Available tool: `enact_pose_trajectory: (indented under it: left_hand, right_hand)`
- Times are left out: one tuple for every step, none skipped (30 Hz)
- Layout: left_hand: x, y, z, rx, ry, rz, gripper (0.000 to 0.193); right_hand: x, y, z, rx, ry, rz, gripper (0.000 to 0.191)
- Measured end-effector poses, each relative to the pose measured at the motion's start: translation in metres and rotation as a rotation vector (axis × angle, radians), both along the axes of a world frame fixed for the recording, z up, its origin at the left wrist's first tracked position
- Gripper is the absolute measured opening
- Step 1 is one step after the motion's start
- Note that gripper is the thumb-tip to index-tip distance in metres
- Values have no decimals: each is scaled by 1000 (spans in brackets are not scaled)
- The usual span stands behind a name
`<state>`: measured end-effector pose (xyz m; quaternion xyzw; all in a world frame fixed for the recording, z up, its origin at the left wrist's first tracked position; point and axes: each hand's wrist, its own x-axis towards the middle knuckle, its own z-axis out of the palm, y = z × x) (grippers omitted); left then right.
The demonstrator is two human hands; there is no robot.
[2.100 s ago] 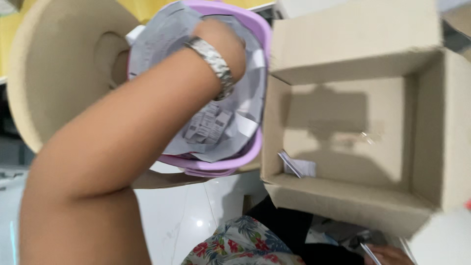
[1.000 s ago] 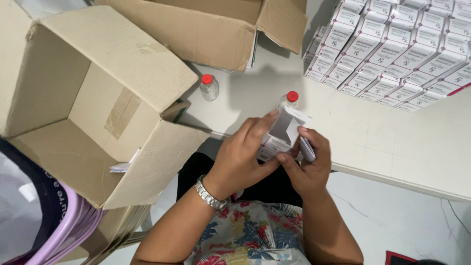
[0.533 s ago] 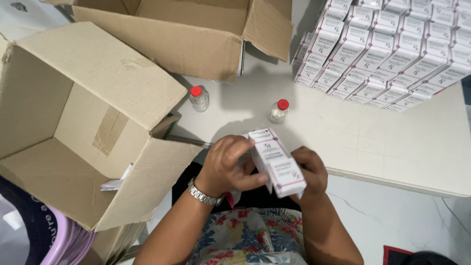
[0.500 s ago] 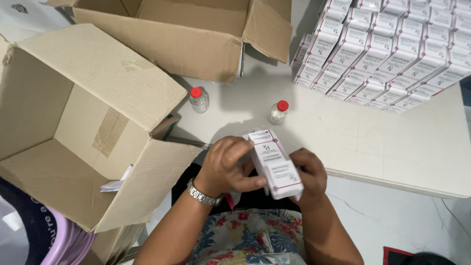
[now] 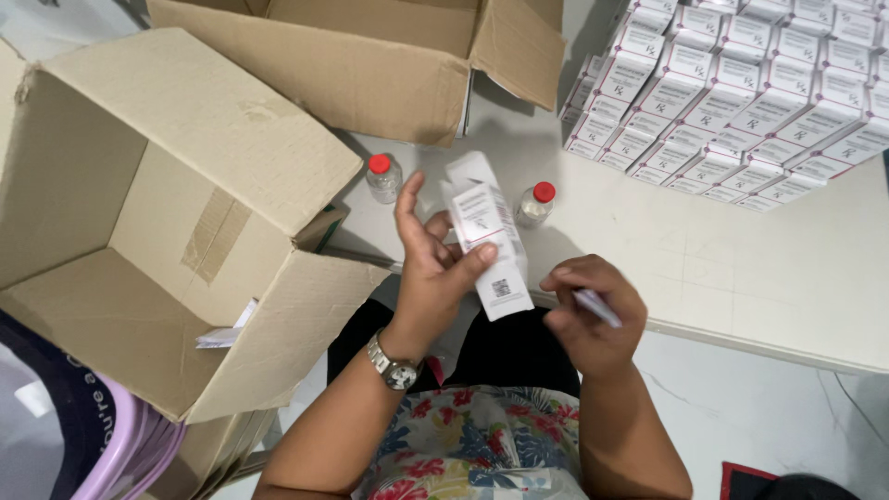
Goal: The person repeatedly opens small white boxes, inserts a small bottle with a red cap and a folded paper insert, closes the boxes, and stacks them on the table. The person also places bottles into a larger cardboard box and discards loose papers into a pink basket.
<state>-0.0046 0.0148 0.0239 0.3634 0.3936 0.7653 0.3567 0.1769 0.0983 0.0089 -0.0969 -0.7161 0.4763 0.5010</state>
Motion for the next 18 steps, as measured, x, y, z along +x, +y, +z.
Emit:
enact_pose_trajectory:
  left_hand:
    - [0, 1, -3, -35, -20, 4, 94]
    - [-1, 2, -7, -39, -1, -16, 86]
    - [-1, 1, -10, -42, 16, -39, 79]
    - [-1, 1, -13, -45, 32, -64, 72]
    - [-2, 0, -15, -56, 35, -71, 71]
    - [-2, -1, -17, -66, 40, -77, 70]
    - [-2, -2, -18, -75, 48, -82, 70]
    - [-3, -3, -18, -71, 14, -123, 76]
    - [-3, -4, -18, -66, -19, -163, 82]
    - [-4, -4, -18, -63, -51, -203, 88]
    - [-4, -4, -17, -48, -100, -225, 90]
    - [-4, -5, -17, -35, -152, -246, 93]
    - [-5, -6, -16, -24, -205, -265, 95]
    - [-5, -7, -16, -41, -298, -309, 95]
    - [-6, -9, -15, -57, -391, -351, 95]
    - [-8, -12, -15, -73, -483, -393, 96]
    - [-9, -14, -15, -32, -504, -445, 97]
    - [-10, -17, -15, 10, -525, -498, 98]
  right_hand:
    - [1, -1, 2, 26, -71, -19, 43]
    - [1, -3, 3, 113, -104, -45, 44]
    - [-2, -5, 2, 201, -138, -72, 45]
    - [-3, -8, 2, 288, -175, -101, 45]
    - [-4, -10, 1, 261, -181, -117, 44]
    - [-6, -12, 0, 235, -185, -133, 42]
    - [-7, -13, 0, 210, -186, -149, 41]
    - [-9, -13, 0, 153, -187, -146, 40]
    - [-10, -12, 1, 96, -187, -143, 40]
    - [-11, -12, 2, 38, -186, -140, 40]
    - [-12, -12, 4, 112, -178, -157, 44]
    - [-14, -12, 6, 183, -172, -173, 48]
    - [-16, -13, 8, 254, -167, -187, 52]
    - [-18, -14, 9, 269, -176, -210, 46]
    - [-21, -15, 11, 286, -184, -232, 40]
    - [-23, -16, 13, 302, -192, -255, 34]
    - [-26, -17, 15, 261, -182, -251, 30]
    - [-28, -17, 17, 219, -173, -248, 27]
